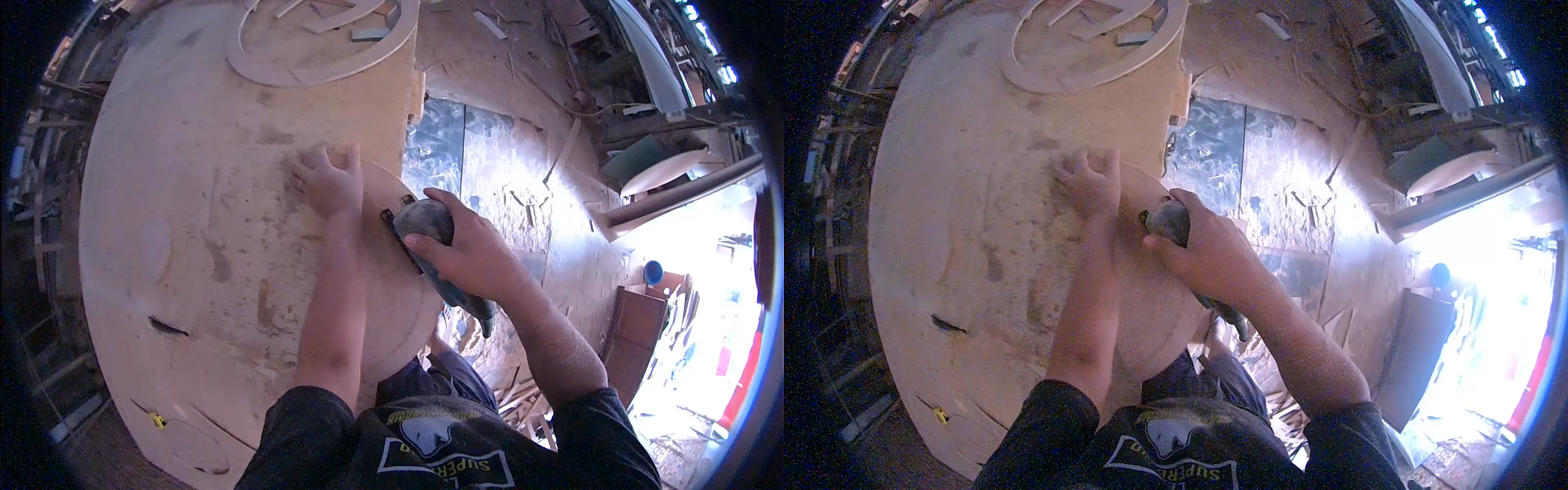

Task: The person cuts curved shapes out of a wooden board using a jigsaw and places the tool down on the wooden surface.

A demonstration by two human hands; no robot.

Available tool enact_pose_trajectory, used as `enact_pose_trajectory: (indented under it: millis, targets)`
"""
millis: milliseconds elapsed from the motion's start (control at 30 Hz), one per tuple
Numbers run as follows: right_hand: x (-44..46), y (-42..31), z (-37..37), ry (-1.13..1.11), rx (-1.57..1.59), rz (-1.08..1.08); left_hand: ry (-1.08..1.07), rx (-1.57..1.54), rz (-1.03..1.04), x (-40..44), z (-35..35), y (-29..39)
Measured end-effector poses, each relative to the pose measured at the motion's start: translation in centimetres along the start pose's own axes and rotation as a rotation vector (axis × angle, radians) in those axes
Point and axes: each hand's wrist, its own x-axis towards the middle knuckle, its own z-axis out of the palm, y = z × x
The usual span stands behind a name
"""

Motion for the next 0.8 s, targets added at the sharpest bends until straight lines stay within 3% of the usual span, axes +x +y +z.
enact_pose_trajectory:
  millis: [167,367,467,667,800]
  targets:
    - [-0.5,0.2,0.1,-0.025,0.03,0.059,-0.095,-0.083,-0.004,0.1,-1.2,1.0]
    - [-3.5,1.4,1.6,0.037,0.137,0.157,-0.064,-0.016,0.21,-1.8,-0.5,0.8]
    - [-5.6,2.1,2.9,0.079,0.216,0.205,-0.239,-0.127,0.191,-3.0,-2.1,1.4]
    - [-8.9,2.0,5.1,0.151,0.374,0.339,-0.277,-0.15,0.315,-5.0,-2.8,0.9]
    - [-10.1,0.8,5.8,0.175,0.419,0.409,-0.19,-0.154,0.458,-6.3,-2.0,-0.8]
